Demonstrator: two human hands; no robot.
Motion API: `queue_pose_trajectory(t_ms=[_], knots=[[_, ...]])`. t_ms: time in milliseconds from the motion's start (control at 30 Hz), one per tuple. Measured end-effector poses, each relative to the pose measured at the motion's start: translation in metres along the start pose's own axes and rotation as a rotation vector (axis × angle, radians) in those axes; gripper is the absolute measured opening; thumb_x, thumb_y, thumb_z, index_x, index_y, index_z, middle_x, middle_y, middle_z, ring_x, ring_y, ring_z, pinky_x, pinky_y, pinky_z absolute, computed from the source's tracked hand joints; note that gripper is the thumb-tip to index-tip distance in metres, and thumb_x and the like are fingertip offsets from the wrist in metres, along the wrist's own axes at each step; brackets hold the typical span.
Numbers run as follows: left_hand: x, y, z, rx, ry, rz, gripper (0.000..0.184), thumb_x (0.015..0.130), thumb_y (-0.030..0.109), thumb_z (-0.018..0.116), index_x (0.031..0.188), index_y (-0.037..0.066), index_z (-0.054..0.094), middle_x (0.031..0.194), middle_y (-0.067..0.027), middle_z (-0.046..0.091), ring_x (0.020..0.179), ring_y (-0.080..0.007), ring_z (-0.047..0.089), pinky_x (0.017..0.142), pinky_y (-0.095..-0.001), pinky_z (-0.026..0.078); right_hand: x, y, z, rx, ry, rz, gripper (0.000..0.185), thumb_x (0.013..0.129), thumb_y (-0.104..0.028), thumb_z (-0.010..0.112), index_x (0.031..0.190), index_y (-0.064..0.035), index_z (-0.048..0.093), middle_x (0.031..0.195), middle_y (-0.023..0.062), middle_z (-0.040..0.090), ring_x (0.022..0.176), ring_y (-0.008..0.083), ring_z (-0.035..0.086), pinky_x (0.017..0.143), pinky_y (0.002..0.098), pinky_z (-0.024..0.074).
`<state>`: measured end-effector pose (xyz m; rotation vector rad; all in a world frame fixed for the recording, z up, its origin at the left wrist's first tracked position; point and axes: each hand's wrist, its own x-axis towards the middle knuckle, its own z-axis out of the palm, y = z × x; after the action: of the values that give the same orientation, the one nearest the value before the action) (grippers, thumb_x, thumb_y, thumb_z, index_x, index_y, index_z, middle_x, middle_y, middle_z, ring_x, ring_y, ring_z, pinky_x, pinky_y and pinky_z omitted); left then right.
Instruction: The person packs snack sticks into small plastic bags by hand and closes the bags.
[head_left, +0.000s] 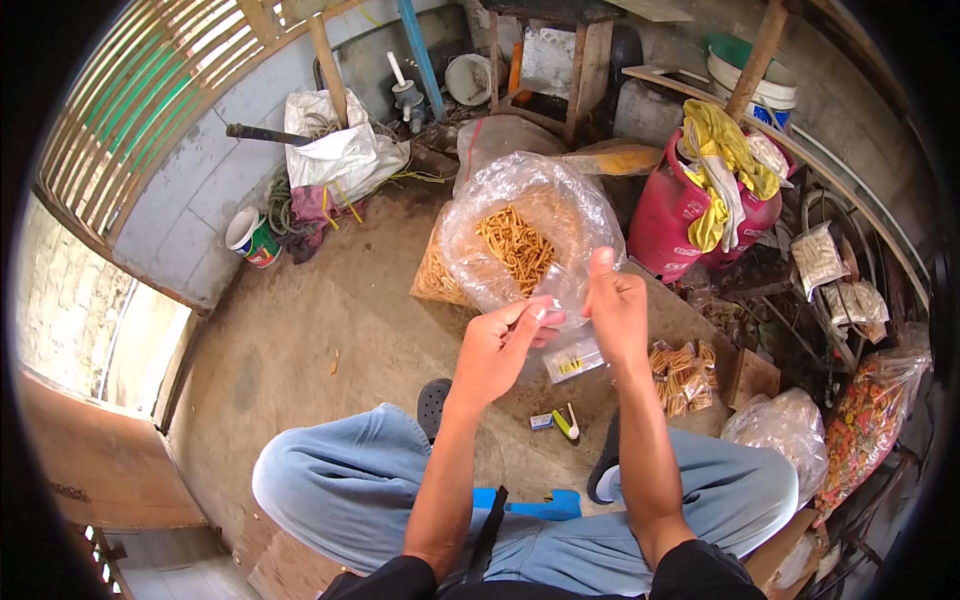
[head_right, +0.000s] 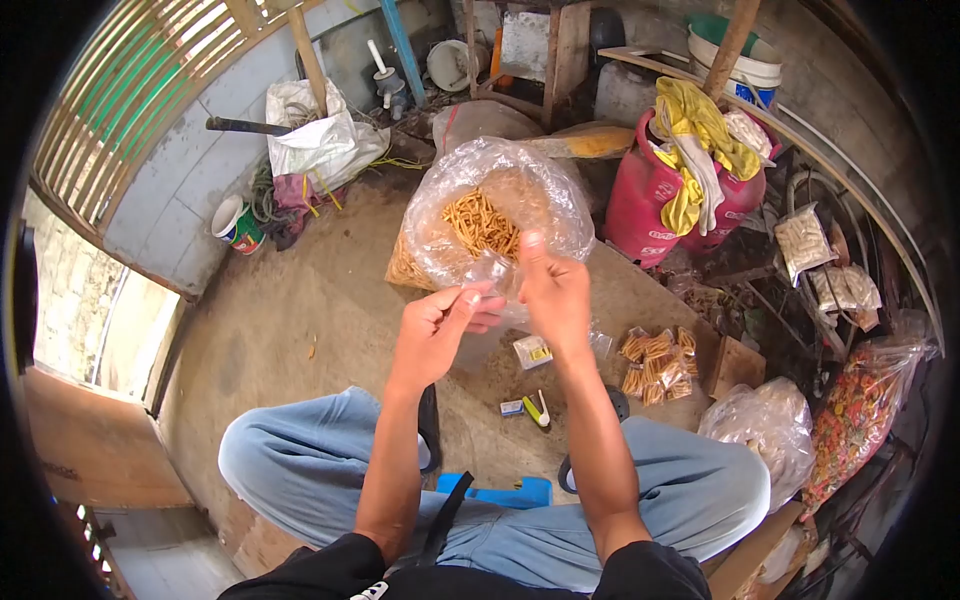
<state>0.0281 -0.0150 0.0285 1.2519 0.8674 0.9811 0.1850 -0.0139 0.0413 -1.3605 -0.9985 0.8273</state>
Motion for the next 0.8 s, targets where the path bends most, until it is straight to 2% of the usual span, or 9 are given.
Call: queue_pose_trajectory(t_ms=[67, 167, 200, 333, 400, 533, 600, 733, 800], knots=[[0.001, 0.002, -0.004, -0.028, 0.001, -0.005, 0.033, 0.096, 0.021, 0.054, 0.113, -0.006, 0.06, 0.099, -0.016, 0.069, 0.083, -0.0211, 0.068, 0.073, -0.0283, 0.053, 0.006, 0.005, -0.012, 0.053, 0.022, -0.061, 0.059, 0.095, -0.042, 0.053, 0.053, -0.002, 0.052, 0.05, -0.0043, 0.041, 0.05, 0.0047, 0.035, 0.048, 0.0262, 0.029], [0.002, 0.004, -0.01, -0.085, 0.02, -0.017, 0.031, 0.096, 0.02, 0.054, 0.11, -0.007, 0.061, 0.097, -0.0176, 0.069, 0.081, -0.0223, 0.069, 0.071, -0.0294, 0.054, 0.007, -0.013, -0.02, 0.039, 0.006, -0.129, 0.055, 0.095, -0.043, 0.052, 0.06, -0.0012, 0.058, 0.054, -0.0025, 0.049, 0.053, 0.0051, 0.04, 0.05, 0.0248, 0.0309], [0.002, 0.004, -0.011, -0.113, 0.037, -0.024, 0.029, 0.094, 0.019, 0.056, 0.108, -0.006, 0.062, 0.096, -0.0176, 0.069, 0.08, -0.0224, 0.069, 0.07, -0.0295, 0.055, 0.006, -0.016, -0.022, 0.038, -0.024, -0.145, 0.043, 0.095, -0.036, 0.055, 0.072, -0.0001, 0.063, 0.064, -0.0024, 0.054, 0.058, 0.0045, 0.042, 0.053, 0.0224, 0.0324], [0.002, 0.0, -0.013, -0.134, 0.063, -0.005, 0.024, 0.091, 0.015, 0.061, 0.103, -0.006, 0.064, 0.093, -0.0171, 0.069, 0.08, -0.0218, 0.069, 0.068, -0.0291, 0.055, 0.001, -0.025, -0.022, -0.009, -0.081, -0.245, 0.026, 0.092, -0.024, 0.061, 0.084, -0.0004, 0.066, 0.074, -0.0019, 0.059, 0.062, 0.0045, 0.044, 0.055, 0.0214, 0.0342], [0.002, -0.001, -0.013, -0.203, 0.075, 0.017, 0.019, 0.087, 0.01, 0.065, 0.099, -0.005, 0.065, 0.091, -0.0165, 0.069, 0.079, -0.0215, 0.069, 0.068, -0.0291, 0.055, -0.003, -0.035, -0.024, -0.183, -0.174, -0.258, 0.014, 0.091, -0.015, 0.061, 0.096, -0.0028, 0.067, 0.088, -0.0007, 0.063, 0.075, 0.0065, 0.052, 0.066, 0.0208, 0.0384], [0.001, 0.002, -0.014, -0.2, 0.097, 0.005, 0.017, 0.086, 0.009, 0.067, 0.097, -0.004, 0.065, 0.09, -0.016, 0.069, 0.079, -0.0214, 0.069, 0.067, -0.0298, 0.055, -0.003, -0.036, -0.025, -0.237, -0.207, -0.388, 0.014, 0.088, -0.011, 0.064, 0.099, -0.0041, 0.068, 0.091, 0.0012, 0.065, 0.08, 0.0096, 0.055, 0.07, 0.0242, 0.0415], [0.0, 0.003, -0.013, -0.196, 0.11, -0.013, 0.018, 0.086, 0.008, 0.067, 0.099, -0.005, 0.066, 0.091, -0.0143, 0.07, 0.079, -0.0192, 0.069, 0.067, -0.0266, 0.054, -0.001, -0.033, -0.023, -0.223, -0.207, -0.601, 0.015, 0.083, -0.009, 0.068, 0.097, -0.0037, 0.069, 0.089, 0.0042, 0.064, 0.083, 0.0145, 0.057, 0.072, 0.0276, 0.0428], [0.0, 0.003, -0.012, -0.165, 0.112, 0.0, 0.017, 0.086, 0.008, 0.067, 0.098, -0.004, 0.066, 0.09, -0.0128, 0.07, 0.078, -0.0177, 0.068, 0.066, -0.0255, 0.054, -0.005, -0.037, -0.023, -0.327, -0.257, -0.605, 0.017, 0.077, -0.007, 0.072, 0.093, -0.0039, 0.07, 0.088, 0.0061, 0.063, 0.083, 0.0203, 0.058, 0.074, 0.0312, 0.0434], [0.0, 0.003, -0.013, -0.129, 0.111, -0.008, 0.018, 0.086, 0.009, 0.068, 0.099, -0.004, 0.067, 0.088, -0.0107, 0.07, 0.077, -0.0152, 0.068, 0.065, -0.0249, 0.053, -0.006, -0.035, -0.023, -0.49, -0.254, -0.619, 0.016, 0.073, -0.006, 0.075, 0.088, -0.0043, 0.069, 0.09, 0.0072, 0.063, 0.083, 0.0226, 0.058, 0.074, 0.032, 0.0437]])
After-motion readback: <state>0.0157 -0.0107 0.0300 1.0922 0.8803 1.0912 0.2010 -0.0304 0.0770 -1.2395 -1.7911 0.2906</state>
